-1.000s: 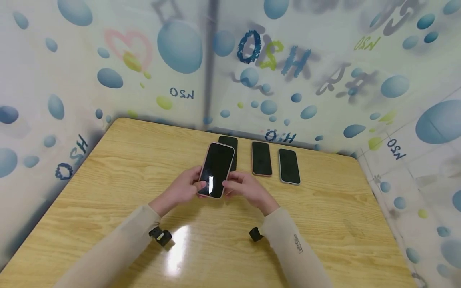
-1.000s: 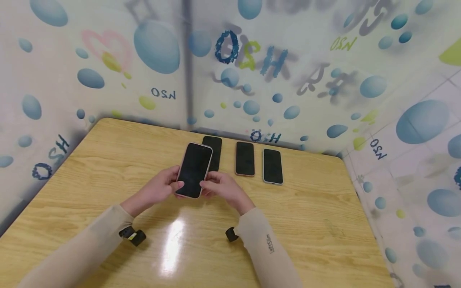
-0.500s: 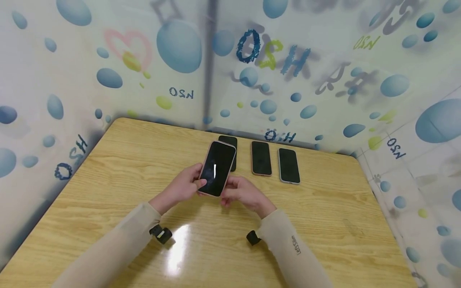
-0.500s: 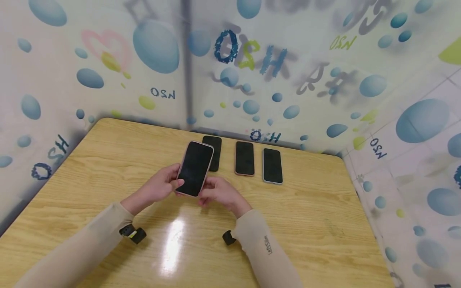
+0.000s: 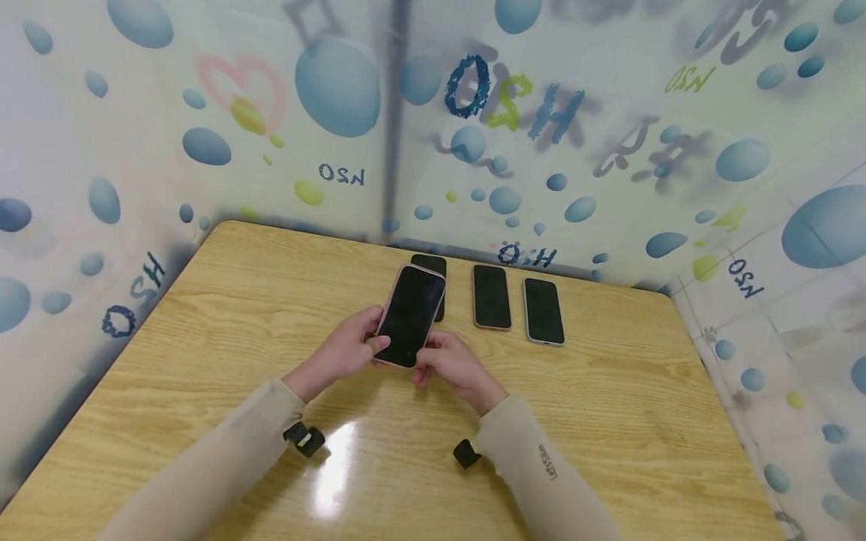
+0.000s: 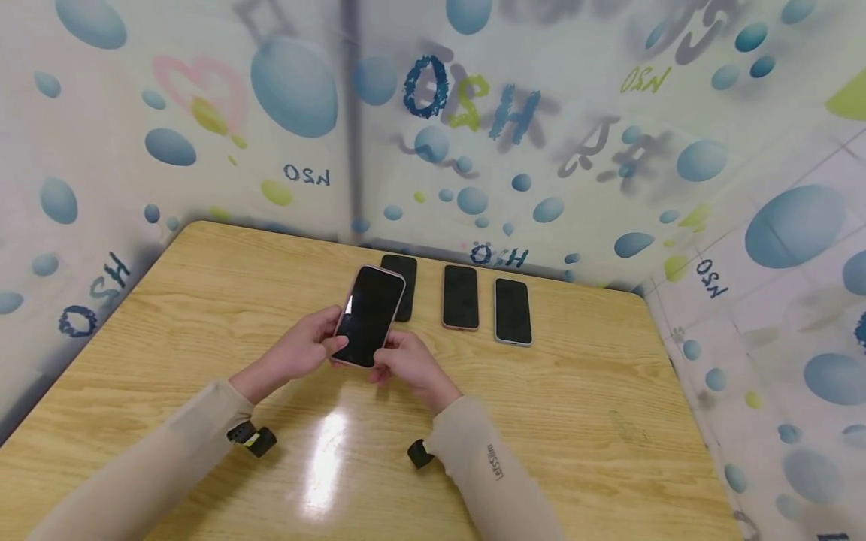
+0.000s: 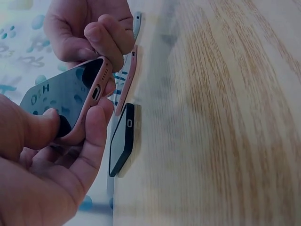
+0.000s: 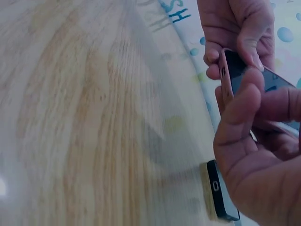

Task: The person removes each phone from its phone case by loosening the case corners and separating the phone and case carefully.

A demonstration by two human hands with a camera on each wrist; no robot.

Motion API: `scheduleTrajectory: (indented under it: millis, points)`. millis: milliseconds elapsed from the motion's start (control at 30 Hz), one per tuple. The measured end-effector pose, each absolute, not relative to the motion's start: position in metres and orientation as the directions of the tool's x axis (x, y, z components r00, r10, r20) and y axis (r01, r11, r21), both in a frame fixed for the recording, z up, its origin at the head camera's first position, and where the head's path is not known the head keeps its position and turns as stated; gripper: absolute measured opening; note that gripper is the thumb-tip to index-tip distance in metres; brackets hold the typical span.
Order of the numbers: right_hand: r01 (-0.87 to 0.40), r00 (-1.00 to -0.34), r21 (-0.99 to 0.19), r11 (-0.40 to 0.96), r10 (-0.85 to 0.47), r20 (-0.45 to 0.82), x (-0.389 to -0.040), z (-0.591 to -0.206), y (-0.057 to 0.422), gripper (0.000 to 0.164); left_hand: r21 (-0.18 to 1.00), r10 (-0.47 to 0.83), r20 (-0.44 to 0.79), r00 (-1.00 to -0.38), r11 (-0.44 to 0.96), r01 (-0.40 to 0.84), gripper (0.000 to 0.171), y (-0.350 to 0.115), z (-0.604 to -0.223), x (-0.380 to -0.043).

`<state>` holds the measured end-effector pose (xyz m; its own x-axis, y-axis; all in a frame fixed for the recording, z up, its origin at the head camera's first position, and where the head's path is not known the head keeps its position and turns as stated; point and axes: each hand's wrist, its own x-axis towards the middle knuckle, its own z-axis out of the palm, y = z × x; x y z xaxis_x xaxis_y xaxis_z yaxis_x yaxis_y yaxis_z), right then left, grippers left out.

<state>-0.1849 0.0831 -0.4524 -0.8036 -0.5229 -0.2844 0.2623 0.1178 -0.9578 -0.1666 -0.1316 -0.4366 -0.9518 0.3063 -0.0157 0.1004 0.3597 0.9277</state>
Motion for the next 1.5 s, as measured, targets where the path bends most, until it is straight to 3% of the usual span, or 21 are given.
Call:
scheduleTrajectory:
  millis: [300,600,733,967,1233,1500]
  points:
    - [0.280,-0.830,-0.952,0.126,-0.467,-0.306,-0.184,-0.453,0.079,0.027,0.910,0.292,0.017,-0.956,0.392,0.136,0.014,-0.128,-0.435,-0.165]
    - [0.265,-0.795,-0.959,0.099,-0.541,-0.276,-0.186,-0.453,0.082,0.017,0.936,0.311,-0.031,-0.950,0.342,0.082,0.019,-0.132,-0.433,-0.166]
    - [0.252,-0.761,-0.962,0.106,-0.592,-0.265,-0.189,-0.452,0.085,0.021,0.958,0.349,-0.038,-0.936,0.279,0.065,0.021,-0.137,-0.434,-0.168]
    - [0.141,-0.692,-0.973,0.180,-0.685,-0.227,-0.191,-0.444,0.092,0.038,0.985,0.361,-0.058,-0.931,0.173,0.005,0.026,-0.143,-0.441,-0.172]
    - [-0.136,-0.760,-0.888,0.438,-0.622,-0.190,-0.186,-0.438,0.100,0.018,0.978,0.281,-0.092,-0.955,0.205,-0.034,0.030,-0.146,-0.439,-0.174]
    - [-0.131,-0.766,-0.904,0.406,-0.620,-0.168,-0.178,-0.441,0.093,0.030,0.973,0.262,-0.098,-0.960,0.229,-0.036,0.028,-0.146,-0.440,-0.174]
